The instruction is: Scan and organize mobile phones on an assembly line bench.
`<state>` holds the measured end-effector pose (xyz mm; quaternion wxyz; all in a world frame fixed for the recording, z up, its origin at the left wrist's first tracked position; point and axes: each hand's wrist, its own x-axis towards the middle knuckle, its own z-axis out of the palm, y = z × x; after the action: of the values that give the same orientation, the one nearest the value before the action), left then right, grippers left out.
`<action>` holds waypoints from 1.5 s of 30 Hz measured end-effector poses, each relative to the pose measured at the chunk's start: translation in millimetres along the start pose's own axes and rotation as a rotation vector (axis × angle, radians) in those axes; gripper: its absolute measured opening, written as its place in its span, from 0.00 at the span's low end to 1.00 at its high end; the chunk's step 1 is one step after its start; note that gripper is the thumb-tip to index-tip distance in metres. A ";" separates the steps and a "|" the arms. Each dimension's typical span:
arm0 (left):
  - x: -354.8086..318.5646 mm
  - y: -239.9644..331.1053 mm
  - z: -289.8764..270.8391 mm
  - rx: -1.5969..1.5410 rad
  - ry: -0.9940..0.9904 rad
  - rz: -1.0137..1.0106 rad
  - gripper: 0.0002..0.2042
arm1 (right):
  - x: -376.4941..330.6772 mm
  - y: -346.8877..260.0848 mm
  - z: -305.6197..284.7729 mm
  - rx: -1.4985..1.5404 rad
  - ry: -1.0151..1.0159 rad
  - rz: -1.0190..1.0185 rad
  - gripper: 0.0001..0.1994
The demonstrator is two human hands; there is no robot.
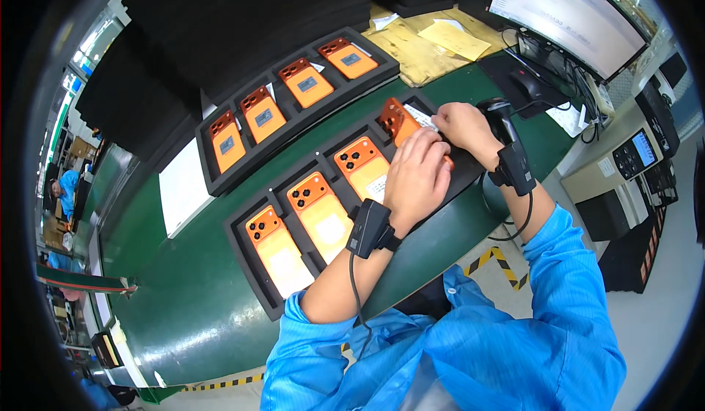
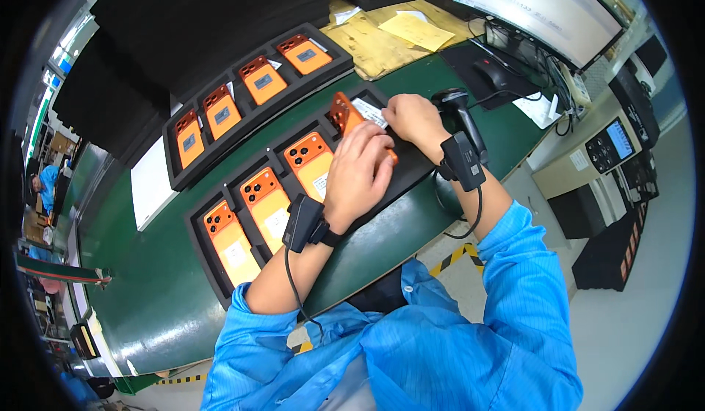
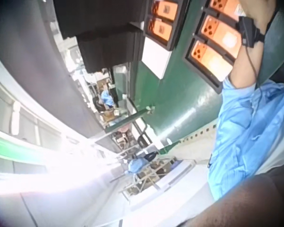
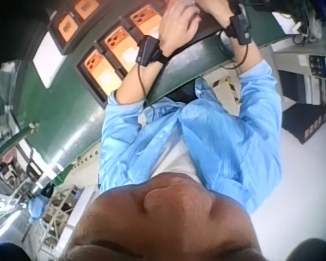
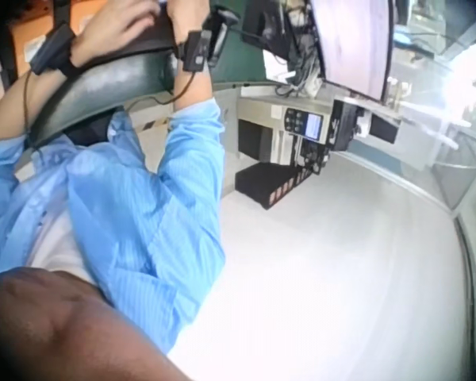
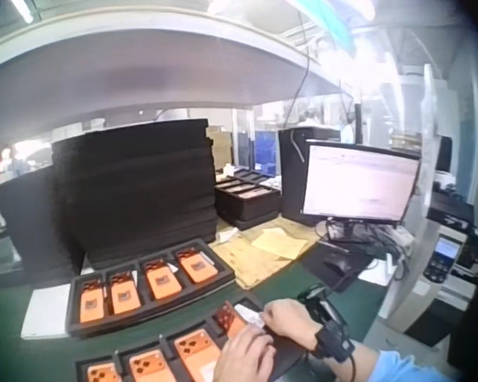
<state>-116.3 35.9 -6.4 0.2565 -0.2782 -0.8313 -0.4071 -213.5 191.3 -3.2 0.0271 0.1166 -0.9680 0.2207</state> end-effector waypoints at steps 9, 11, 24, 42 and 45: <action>-6.2 -8.8 10.5 0.052 -0.117 0.015 0.19 | -1.0 -0.5 -18.9 -0.032 0.044 0.086 0.17; -11.9 -11.3 4.6 0.047 -0.113 -0.007 0.19 | -12.8 5.7 -39.7 -0.130 0.359 0.176 0.18; -38.1 -98.1 -88.3 0.154 -0.127 -0.215 0.12 | -82.8 106.3 -59.5 1.394 -0.346 0.493 0.19; -41.6 -104.0 -77.3 0.151 -0.113 -0.271 0.11 | -134.0 -79.0 -6.8 1.903 -0.799 0.286 0.30; -41.7 -101.6 -78.2 0.162 -0.126 -0.282 0.12 | -136.5 -74.9 -9.6 1.974 -0.827 0.308 0.30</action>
<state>-139.2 -91.0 -46.0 0.1658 -0.1620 -0.9067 -0.3525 -63.1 159.1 22.9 -0.4356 0.0295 -0.3014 0.8477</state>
